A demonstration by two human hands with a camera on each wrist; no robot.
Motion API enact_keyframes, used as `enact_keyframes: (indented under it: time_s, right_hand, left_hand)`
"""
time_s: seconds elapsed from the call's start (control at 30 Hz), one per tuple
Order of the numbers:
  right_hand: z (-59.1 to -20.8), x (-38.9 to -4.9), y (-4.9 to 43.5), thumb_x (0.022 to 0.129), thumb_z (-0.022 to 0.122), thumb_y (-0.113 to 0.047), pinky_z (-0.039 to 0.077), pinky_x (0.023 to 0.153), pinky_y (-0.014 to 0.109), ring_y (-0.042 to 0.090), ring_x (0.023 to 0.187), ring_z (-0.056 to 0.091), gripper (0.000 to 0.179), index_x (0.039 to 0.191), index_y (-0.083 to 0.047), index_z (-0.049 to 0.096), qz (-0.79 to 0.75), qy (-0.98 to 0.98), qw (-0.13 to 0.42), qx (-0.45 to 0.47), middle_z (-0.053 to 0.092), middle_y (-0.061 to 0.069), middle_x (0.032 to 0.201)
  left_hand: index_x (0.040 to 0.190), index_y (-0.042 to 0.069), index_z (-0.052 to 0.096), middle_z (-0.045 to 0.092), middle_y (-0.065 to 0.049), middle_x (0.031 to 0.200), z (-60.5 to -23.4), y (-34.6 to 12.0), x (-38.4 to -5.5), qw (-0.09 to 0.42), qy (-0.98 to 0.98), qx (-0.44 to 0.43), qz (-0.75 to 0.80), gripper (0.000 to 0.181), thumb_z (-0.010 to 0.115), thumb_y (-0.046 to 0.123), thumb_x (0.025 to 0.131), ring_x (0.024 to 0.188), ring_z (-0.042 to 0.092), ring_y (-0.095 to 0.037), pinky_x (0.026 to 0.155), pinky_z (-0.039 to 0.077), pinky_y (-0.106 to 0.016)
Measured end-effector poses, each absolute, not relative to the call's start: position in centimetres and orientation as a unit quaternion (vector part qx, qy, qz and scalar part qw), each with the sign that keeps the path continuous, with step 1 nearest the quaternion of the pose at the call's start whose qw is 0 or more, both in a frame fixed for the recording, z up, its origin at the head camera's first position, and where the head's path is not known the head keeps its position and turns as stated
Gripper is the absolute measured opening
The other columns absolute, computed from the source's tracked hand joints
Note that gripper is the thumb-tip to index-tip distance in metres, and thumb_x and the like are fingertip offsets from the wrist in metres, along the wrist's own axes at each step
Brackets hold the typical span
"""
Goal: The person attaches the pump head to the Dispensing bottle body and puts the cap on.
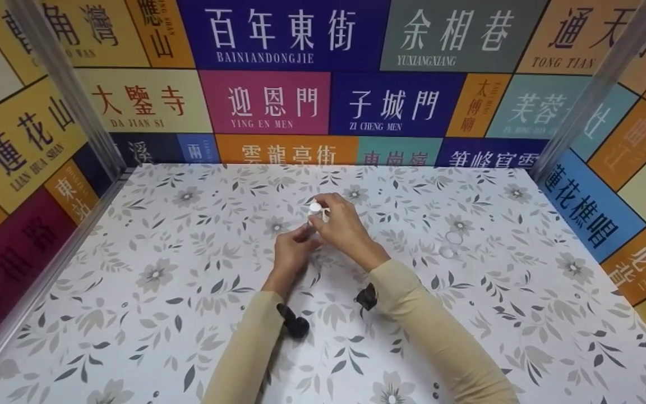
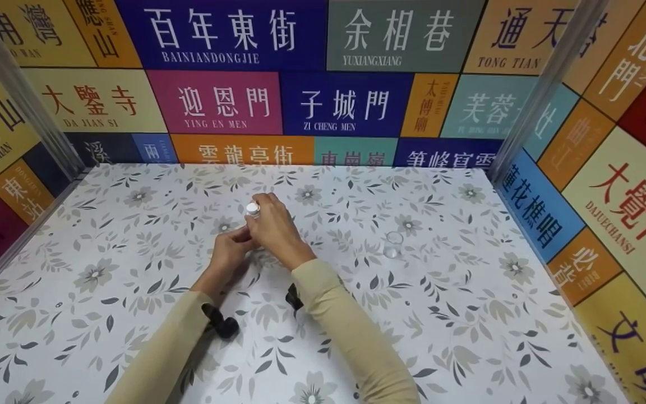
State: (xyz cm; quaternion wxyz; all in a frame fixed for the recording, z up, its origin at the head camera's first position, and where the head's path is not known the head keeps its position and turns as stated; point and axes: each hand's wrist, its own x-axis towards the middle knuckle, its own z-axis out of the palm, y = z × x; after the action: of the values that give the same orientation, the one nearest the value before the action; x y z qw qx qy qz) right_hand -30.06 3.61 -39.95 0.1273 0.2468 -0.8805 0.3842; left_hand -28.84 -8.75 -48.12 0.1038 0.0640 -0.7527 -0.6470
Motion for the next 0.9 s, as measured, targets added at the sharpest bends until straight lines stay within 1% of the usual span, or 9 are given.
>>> enact_keyframes:
  time_s: [0.1, 0.2, 0.33, 0.5, 0.63, 0.77, 0.9]
  right_hand:
    - [-39.96, -29.99, 3.64, 0.09, 0.068, -0.002, 0.058, 0.096, 0.036, 0.033, 0.111, 0.066, 0.032, 0.12, 0.007, 0.062, 0.388, -0.879, 0.118, 0.251, 0.067, 0.023, 0.116]
    - [-39.96, -29.97, 3.65, 0.091, 0.066, 0.0, 0.059, 0.094, 0.036, 0.033, 0.108, 0.067, 0.03, 0.119, 0.007, 0.062, 0.388, -0.879, 0.114, 0.252, 0.067, 0.023, 0.115]
    - [-39.93, -29.99, 3.65, 0.091, 0.07, -0.003, 0.06, 0.091, 0.036, 0.032, 0.105, 0.068, 0.03, 0.119, 0.007, 0.063, 0.385, -0.883, 0.113, 0.243, 0.067, 0.022, 0.112]
    - [-40.02, -29.97, 3.59, 0.09, 0.072, -0.009, 0.06, 0.092, 0.036, 0.031, 0.108, 0.067, 0.035, 0.12, 0.005, 0.063, 0.384, -0.885, 0.118, 0.237, 0.067, 0.021, 0.114]
    - [-40.22, -29.95, 3.53, 0.09, 0.07, -0.005, 0.059, 0.094, 0.036, 0.032, 0.109, 0.067, 0.033, 0.121, 0.006, 0.063, 0.388, -0.88, 0.123, 0.244, 0.067, 0.022, 0.115]
    - [-40.26, -29.96, 3.49, 0.089, 0.068, -0.001, 0.059, 0.092, 0.037, 0.033, 0.104, 0.068, 0.032, 0.12, 0.008, 0.063, 0.382, -0.88, 0.128, 0.251, 0.068, 0.023, 0.113]
    - [-40.14, -30.01, 3.5, 0.09, 0.07, -0.004, 0.059, 0.091, 0.038, 0.032, 0.102, 0.067, 0.032, 0.119, 0.007, 0.063, 0.377, -0.883, 0.126, 0.25, 0.068, 0.022, 0.11]
  left_hand:
    - [0.123, -0.006, 0.066, 0.071, -0.021, 0.12, -48.03, -8.69, -28.77, 0.101, -0.753, 0.068, -0.646, 0.044, 0.077, -0.001, 0.081, 0.119, 0.067, -0.031, 0.101, 0.055, -0.035]
    - [0.122, -0.004, 0.067, 0.071, -0.019, 0.12, -47.93, -8.67, -28.72, 0.095, -0.755, 0.072, -0.645, 0.044, 0.079, 0.002, 0.081, 0.119, 0.067, -0.03, 0.102, 0.055, -0.035]
    - [0.123, -0.002, 0.068, 0.071, -0.017, 0.121, -47.85, -8.67, -28.69, 0.091, -0.756, 0.075, -0.644, 0.044, 0.08, 0.005, 0.081, 0.12, 0.066, -0.029, 0.105, 0.053, -0.036]
    - [0.124, -0.001, 0.066, 0.07, -0.017, 0.124, -47.96, -8.71, -28.66, 0.09, -0.758, 0.075, -0.641, 0.044, 0.077, 0.003, 0.082, 0.121, 0.066, -0.03, 0.106, 0.052, -0.037]
    - [0.124, -0.001, 0.067, 0.07, -0.018, 0.123, -48.14, -8.67, -28.65, 0.09, -0.762, 0.07, -0.638, 0.042, 0.075, 0.0, 0.082, 0.121, 0.066, -0.031, 0.105, 0.053, -0.037]
    - [0.123, -0.002, 0.067, 0.07, -0.019, 0.123, -48.1, -8.68, -28.63, 0.093, -0.762, 0.064, -0.638, 0.042, 0.076, 0.001, 0.082, 0.119, 0.067, -0.031, 0.104, 0.053, -0.037]
    - [0.123, -0.002, 0.067, 0.071, -0.018, 0.122, -48.06, -8.75, -28.65, 0.095, -0.759, 0.064, -0.641, 0.042, 0.077, 0.003, 0.083, 0.118, 0.067, -0.031, 0.105, 0.053, -0.037]
